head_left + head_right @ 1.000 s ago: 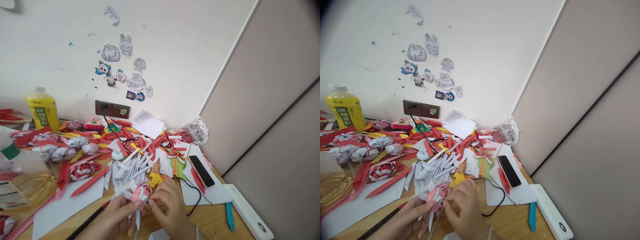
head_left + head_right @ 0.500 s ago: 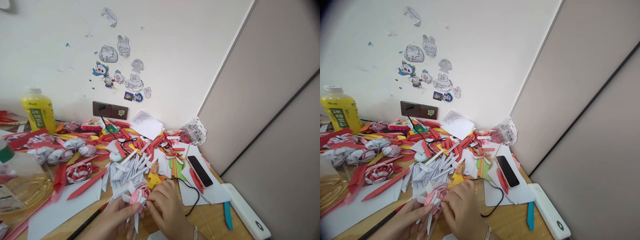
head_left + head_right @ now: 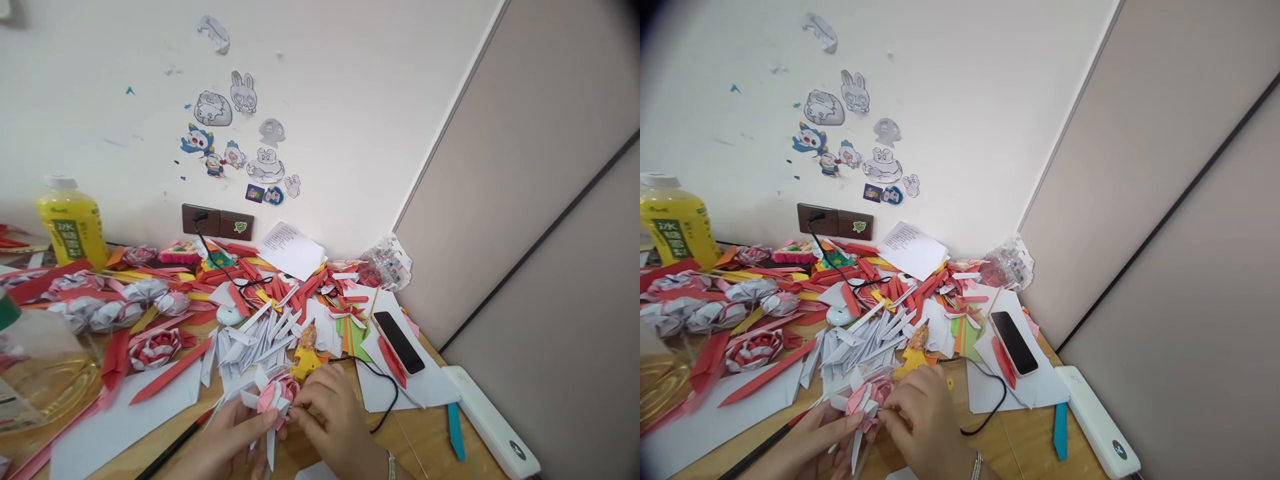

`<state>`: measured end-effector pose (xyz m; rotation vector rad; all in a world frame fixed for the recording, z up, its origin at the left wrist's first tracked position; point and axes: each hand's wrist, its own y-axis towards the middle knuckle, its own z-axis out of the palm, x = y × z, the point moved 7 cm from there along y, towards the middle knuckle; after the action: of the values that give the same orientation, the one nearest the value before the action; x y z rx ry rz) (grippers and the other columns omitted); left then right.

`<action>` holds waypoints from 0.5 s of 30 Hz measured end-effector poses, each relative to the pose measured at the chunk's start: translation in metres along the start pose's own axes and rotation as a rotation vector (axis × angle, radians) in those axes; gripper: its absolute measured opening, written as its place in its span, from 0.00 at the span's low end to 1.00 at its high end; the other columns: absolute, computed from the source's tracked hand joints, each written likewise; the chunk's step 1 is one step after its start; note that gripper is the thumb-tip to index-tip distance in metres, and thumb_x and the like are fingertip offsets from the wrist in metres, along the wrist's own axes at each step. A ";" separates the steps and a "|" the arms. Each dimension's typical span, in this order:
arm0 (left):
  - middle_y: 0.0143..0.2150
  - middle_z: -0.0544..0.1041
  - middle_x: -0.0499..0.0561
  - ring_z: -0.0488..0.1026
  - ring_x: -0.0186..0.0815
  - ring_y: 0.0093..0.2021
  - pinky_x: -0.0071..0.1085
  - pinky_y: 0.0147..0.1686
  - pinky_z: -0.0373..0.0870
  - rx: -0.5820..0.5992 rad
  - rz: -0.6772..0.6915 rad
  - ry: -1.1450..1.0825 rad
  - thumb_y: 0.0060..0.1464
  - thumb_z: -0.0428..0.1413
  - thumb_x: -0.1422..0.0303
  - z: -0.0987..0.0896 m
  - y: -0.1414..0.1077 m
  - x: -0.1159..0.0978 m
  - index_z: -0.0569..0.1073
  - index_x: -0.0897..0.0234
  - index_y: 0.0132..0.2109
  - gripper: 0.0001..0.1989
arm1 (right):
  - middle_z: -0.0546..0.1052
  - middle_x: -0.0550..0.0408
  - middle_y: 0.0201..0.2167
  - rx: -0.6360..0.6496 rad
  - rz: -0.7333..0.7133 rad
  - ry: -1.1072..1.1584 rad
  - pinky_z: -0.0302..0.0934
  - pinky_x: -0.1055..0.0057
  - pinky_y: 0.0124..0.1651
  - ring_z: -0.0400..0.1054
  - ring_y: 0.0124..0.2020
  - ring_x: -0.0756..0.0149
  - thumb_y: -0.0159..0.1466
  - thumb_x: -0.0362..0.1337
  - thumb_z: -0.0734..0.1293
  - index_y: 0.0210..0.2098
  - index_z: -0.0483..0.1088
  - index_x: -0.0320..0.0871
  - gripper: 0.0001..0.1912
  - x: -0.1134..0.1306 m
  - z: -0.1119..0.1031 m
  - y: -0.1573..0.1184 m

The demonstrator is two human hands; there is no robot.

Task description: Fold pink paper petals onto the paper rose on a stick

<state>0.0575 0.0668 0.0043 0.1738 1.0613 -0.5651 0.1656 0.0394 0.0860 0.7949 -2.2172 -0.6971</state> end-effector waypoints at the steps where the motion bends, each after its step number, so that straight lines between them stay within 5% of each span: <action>1: 0.25 0.79 0.46 0.68 0.24 0.11 0.20 0.13 0.60 -0.007 -0.003 0.002 0.42 0.64 0.58 0.000 -0.001 -0.001 0.75 0.65 0.27 0.14 | 0.69 0.58 0.26 0.001 0.013 0.023 0.51 0.68 0.35 0.62 0.30 0.66 0.68 0.42 0.57 0.28 0.65 0.43 0.15 0.000 0.000 0.001; 15: 0.24 0.79 0.44 0.67 0.21 0.11 0.17 0.11 0.54 0.052 -0.042 0.002 0.43 0.63 0.58 0.004 0.001 0.000 0.75 0.63 0.25 0.12 | 0.65 0.58 0.21 0.012 0.215 0.270 0.52 0.72 0.27 0.60 0.24 0.68 0.62 0.56 0.62 0.24 0.69 0.42 0.24 -0.017 0.005 0.000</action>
<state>0.0606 0.0664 0.0064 0.1980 1.0550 -0.6305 0.1713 0.0525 0.0762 0.6051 -2.0240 -0.4445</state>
